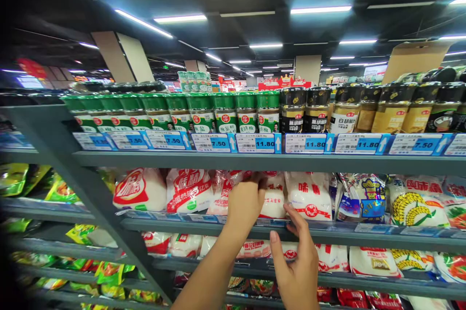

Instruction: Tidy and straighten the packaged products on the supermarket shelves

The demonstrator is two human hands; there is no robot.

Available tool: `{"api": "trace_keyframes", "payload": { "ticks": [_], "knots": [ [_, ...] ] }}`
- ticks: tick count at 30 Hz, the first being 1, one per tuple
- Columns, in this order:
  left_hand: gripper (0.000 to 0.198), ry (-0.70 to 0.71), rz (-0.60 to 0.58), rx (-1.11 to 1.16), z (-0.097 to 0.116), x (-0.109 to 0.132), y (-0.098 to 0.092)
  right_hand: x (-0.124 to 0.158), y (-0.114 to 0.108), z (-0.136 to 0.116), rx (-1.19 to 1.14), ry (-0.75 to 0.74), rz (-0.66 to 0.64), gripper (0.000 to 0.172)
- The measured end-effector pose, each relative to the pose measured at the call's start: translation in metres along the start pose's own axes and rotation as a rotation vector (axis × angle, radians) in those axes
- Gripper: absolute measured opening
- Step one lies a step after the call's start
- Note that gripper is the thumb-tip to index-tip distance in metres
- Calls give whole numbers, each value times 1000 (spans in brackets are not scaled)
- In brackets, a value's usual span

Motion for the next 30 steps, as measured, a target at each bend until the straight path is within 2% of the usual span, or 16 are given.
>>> {"api": "trace_keyframes", "payload": {
  "ticks": [2, 3, 7, 10, 12, 14, 16, 18, 20, 22, 23, 24, 26, 28, 30],
  "knots": [
    [20, 12, 68, 43, -4, 9, -4, -1, 1, -3, 32, -1, -12, 44],
    [19, 32, 137, 86, -5, 14, -6, -2, 2, -4, 45, -9, -23, 45],
    [15, 192, 491, 352, -8, 43, -17, -5, 5, -2, 59, -44, -29, 50],
    [9, 281, 553, 482, -12, 64, -18, -9, 4, 0, 41, -17, 19, 65],
    [12, 337, 524, 555, -15, 74, -19, -14, 2, 0, 55, 11, 36, 81],
    [18, 400, 480, 634, -17, 79, -24, -19, -1, -3, 46, 12, 20, 87],
    [17, 432, 420, 716, -23, 79, -31, -24, -5, -4, 29, -19, -36, 72],
    [15, 411, 371, 771, -33, 72, -39, -29, -9, -2, 34, -71, -95, 43],
    [18, 273, 419, 715, -48, 58, -45, -35, -14, 3, 34, -156, -137, 31],
    [21, 40, 490, 529, -64, 39, -45, -43, -16, 10, -9, -260, -212, 26],
    [24, -61, 481, 414, -70, 29, -44, -48, -16, 14, -36, -303, -266, 22],
    [27, -121, 424, 314, -74, 19, -41, -53, -15, 18, -63, -337, -324, 18],
    [28, -114, 195, 201, -73, 1, -34, -60, -13, 26, -95, -373, -406, 21],
    [18, -62, -37, 145, -67, -9, -29, -64, -11, 30, -72, -404, -418, 27],
    [23, -48, -148, 112, -64, -11, -28, -61, -11, 28, -40, -473, -414, 31]
  ]
}}
Point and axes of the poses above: each hand's wrist, its own x-axis away from the middle knuckle, its own y-axis out of the palm, z = x × y, the point moved 3 cm from there along -x, towards the middle knuckle, and after that the axes turned 14 degrees about z, right-handed, at the moved point
